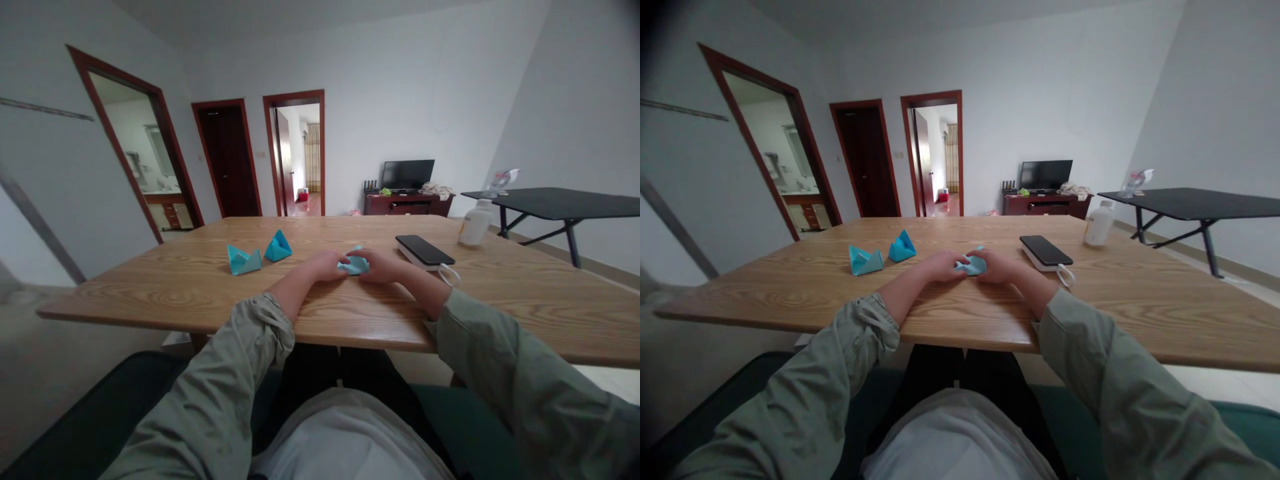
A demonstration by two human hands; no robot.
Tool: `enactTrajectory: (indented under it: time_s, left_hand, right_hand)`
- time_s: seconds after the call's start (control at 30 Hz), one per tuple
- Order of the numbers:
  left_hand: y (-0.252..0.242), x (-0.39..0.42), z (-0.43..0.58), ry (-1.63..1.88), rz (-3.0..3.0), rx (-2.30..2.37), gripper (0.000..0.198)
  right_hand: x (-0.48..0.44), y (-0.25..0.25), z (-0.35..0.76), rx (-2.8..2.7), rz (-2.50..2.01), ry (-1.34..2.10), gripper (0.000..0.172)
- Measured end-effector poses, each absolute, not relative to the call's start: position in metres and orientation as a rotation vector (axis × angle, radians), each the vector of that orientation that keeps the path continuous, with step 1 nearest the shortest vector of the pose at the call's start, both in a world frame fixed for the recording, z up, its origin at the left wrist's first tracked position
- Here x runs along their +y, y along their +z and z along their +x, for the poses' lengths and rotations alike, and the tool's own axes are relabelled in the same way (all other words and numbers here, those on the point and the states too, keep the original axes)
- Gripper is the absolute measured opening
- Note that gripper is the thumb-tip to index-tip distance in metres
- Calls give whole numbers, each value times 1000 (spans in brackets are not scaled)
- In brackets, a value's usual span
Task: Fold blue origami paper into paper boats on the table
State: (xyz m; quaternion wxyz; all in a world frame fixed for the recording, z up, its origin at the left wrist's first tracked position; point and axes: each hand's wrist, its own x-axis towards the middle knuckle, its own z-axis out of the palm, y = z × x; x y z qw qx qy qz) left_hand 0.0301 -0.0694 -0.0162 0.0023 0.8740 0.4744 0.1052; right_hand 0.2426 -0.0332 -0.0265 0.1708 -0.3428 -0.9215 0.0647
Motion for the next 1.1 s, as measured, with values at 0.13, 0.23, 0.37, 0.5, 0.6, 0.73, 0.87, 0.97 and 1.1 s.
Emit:
enactTrajectory:
  time_s: [0.13, 0.23, 0.37, 0.5, 0.6, 0.73, 0.87, 0.97, 1.1]
  left_hand:
    - [-22, -68, 28, 381, 2691, 1504, 49]
    - [-23, -68, 27, 405, 2721, 1489, 51]
    - [-20, -68, 27, 497, 2727, 1535, 46]
    - [-17, -71, 26, 598, 2714, 1598, 35]
    - [-15, -74, 25, 653, 2715, 1607, 33]
    - [-15, -75, 24, 736, 2704, 1555, 33]
    - [-16, -72, 23, 840, 2675, 1551, 32]
    - [-16, -68, 21, 954, 2632, 1531, 30]
    - [-17, -62, 18, 1199, 2522, 1433, 25]
  right_hand:
    - [-37, -29, 239, -2554, -998, 158, 53]
    - [-39, -30, 233, -2413, -1082, 189, 39]
    - [-37, -30, 226, -2220, -1028, 347, 26]
    - [-36, -28, 225, -2085, -934, 432, 22]
    - [-37, -26, 227, -2041, -928, 439, 23]
    - [-35, -27, 230, -2051, -971, 465, 23]
    - [-29, -28, 232, -2053, -967, 492, 25]
    - [-28, -28, 233, -2059, -990, 470, 26]
    - [-32, -26, 235, -2050, -1037, 416, 26]
